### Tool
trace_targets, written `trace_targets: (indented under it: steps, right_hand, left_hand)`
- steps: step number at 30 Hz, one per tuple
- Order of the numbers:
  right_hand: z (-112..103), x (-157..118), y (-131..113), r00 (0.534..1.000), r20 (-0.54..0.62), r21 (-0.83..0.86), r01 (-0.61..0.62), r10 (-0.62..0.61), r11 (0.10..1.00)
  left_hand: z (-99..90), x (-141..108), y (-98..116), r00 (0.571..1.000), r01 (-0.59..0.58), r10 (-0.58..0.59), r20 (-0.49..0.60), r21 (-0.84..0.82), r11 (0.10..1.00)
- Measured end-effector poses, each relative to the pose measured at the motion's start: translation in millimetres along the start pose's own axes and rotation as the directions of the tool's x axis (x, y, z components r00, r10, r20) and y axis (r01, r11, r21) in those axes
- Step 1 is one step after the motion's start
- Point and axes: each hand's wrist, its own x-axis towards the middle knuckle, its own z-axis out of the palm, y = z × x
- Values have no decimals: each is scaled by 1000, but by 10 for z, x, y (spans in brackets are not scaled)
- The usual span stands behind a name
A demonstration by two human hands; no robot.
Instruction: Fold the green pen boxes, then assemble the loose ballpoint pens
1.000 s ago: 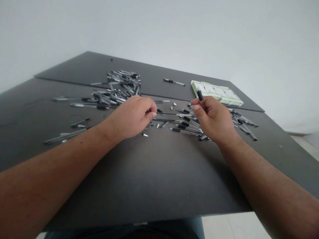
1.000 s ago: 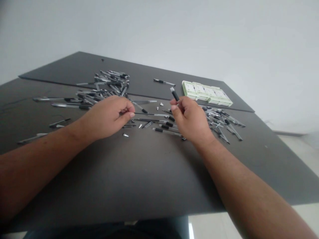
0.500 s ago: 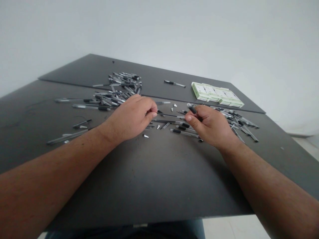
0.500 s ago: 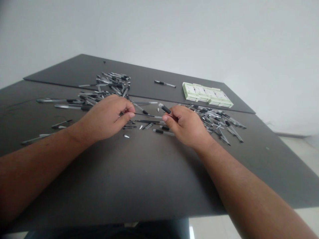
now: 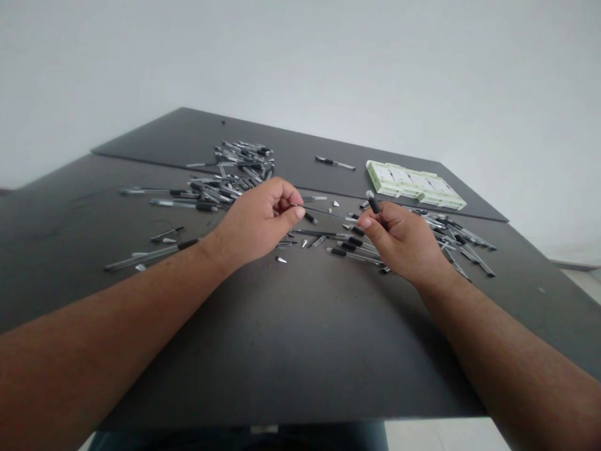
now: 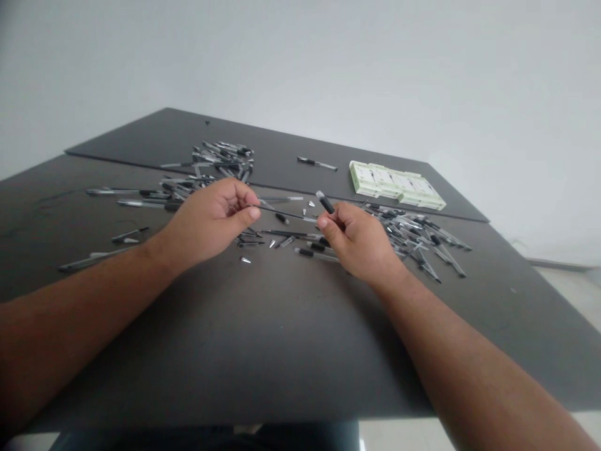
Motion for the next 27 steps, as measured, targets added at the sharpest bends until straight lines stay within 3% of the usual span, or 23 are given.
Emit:
trace_targets:
  steps: [9,21,24,27]
  right_hand:
    - [-1,3,14,1000,-24,19,11,-11,1000]
    - [-17,5,1,1000,25,16,-5,4,1000]
    - [-18,1,1,999,33,35,-13,12,999]
    - [7,-14,-19,999,41,56,-36,34,998]
  left_hand:
    - [7,16,-17,999,33,-34,-14,-66,997]
    - [6,10,-42,998,-23,17,-56,-104,994]
    - [13,2,-29,999,12,-19,-49,-130,991]
    - [56,-10,8,995,88,-98,-25,-256,963]
